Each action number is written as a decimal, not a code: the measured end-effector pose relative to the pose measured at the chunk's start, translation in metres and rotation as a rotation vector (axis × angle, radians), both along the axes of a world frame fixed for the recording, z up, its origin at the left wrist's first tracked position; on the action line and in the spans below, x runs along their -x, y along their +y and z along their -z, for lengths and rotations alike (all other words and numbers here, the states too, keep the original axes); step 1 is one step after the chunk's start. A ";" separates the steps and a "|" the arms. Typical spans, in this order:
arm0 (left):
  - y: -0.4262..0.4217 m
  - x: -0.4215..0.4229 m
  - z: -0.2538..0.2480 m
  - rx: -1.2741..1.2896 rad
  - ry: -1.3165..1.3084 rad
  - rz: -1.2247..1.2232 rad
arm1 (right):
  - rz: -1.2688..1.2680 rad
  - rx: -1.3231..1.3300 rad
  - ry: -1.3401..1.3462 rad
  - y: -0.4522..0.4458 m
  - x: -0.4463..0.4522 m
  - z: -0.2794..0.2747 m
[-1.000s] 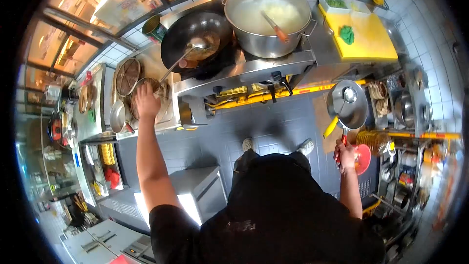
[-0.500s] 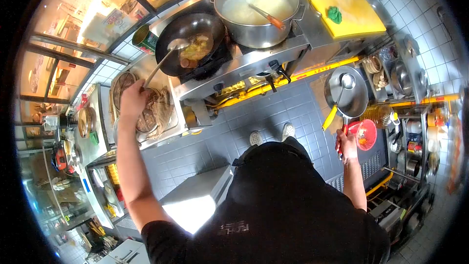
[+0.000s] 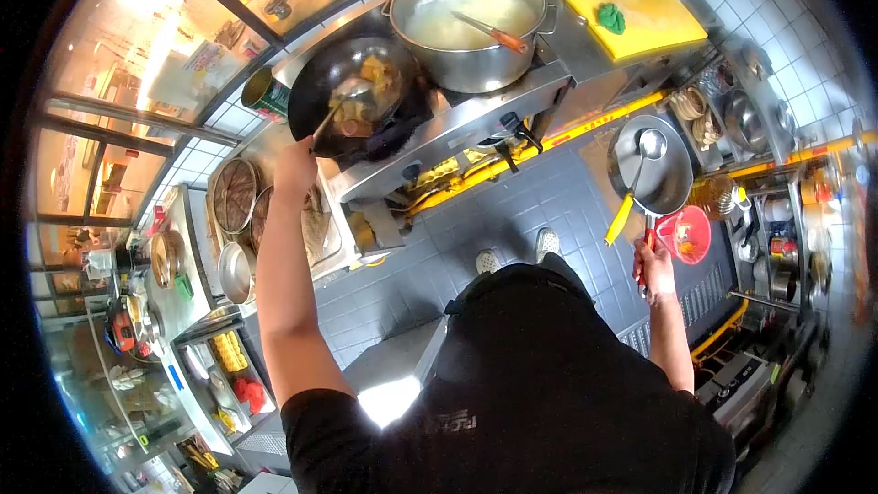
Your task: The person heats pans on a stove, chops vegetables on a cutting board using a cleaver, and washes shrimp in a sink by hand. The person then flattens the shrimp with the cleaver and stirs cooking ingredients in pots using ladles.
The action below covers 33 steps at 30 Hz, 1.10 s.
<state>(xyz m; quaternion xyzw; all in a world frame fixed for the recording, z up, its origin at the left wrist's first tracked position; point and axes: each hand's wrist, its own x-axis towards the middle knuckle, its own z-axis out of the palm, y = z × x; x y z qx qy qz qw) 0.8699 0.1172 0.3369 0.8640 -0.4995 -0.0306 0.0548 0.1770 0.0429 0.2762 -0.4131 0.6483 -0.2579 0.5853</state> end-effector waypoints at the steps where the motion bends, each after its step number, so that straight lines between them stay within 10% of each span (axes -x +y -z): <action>1: 0.000 -0.006 0.001 0.012 0.033 -0.052 | 0.003 0.006 -0.002 0.003 0.000 -0.002; 9: 0.029 0.015 -0.078 -0.105 0.199 0.022 | 0.074 0.010 -0.050 0.011 0.005 0.006; 33: 0.021 -0.018 0.079 0.252 0.226 -0.180 | -0.017 -0.043 0.070 0.000 0.001 -0.018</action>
